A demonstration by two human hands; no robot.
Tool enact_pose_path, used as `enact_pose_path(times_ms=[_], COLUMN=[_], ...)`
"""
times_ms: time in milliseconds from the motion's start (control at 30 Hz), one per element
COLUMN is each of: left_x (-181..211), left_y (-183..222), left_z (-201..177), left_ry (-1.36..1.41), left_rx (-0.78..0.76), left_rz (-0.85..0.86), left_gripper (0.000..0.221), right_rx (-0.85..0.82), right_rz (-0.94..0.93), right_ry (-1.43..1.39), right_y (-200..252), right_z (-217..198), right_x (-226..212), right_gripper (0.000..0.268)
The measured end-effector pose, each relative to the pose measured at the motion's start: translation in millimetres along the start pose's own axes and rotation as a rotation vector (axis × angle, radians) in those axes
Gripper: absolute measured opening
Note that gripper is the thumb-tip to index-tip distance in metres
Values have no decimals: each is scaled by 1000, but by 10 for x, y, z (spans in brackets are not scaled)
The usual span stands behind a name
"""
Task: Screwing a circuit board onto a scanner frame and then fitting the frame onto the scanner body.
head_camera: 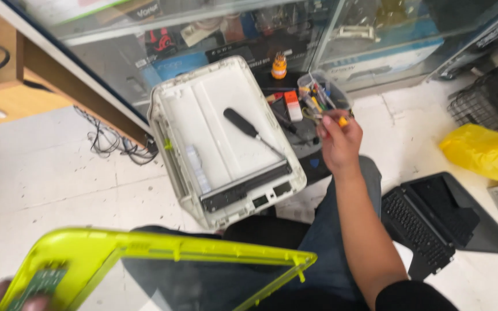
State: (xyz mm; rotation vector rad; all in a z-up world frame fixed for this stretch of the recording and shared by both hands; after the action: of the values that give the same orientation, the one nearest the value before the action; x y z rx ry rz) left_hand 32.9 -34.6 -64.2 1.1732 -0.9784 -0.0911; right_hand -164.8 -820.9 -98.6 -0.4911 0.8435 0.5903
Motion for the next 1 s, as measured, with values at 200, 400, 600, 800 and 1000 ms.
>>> enact_pose_path(times_ms=[200, 400, 600, 800, 1000], left_x=[966, 1069, 1199, 1236, 1585], left_y=[1581, 1761, 1698, 1516, 1464], left_z=[3106, 3298, 3298, 3195, 3283], left_ry=[-480, -506, -560, -463, -448], left_rx=[1219, 1216, 1152, 1202, 1163], left_rz=[975, 1091, 1030, 1317, 1456], left_gripper=[48, 44, 42, 52, 45], right_rx=[95, -113, -154, -229, -301], right_rz=[224, 201, 131, -102, -470], right_ry=[1100, 1427, 1419, 1390, 1532], right_y=[-43, -49, -15, 138, 259], right_z=[-865, -999, -1044, -982, -777], right_x=[807, 1172, 1054, 851, 788], right_gripper=[14, 29, 20, 34, 32])
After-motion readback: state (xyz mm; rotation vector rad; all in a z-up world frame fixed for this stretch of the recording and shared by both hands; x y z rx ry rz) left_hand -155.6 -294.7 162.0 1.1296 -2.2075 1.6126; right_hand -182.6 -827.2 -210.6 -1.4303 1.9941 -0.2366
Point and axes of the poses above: each hand's wrist, its own y-axis away from the middle knuckle, its own z-axis out of the palm, x = y × z, the point moved 8 cm from there along -y, towards the middle knuckle, and after that the axes turned 3 degrees about -y, right-handed, at the moved point
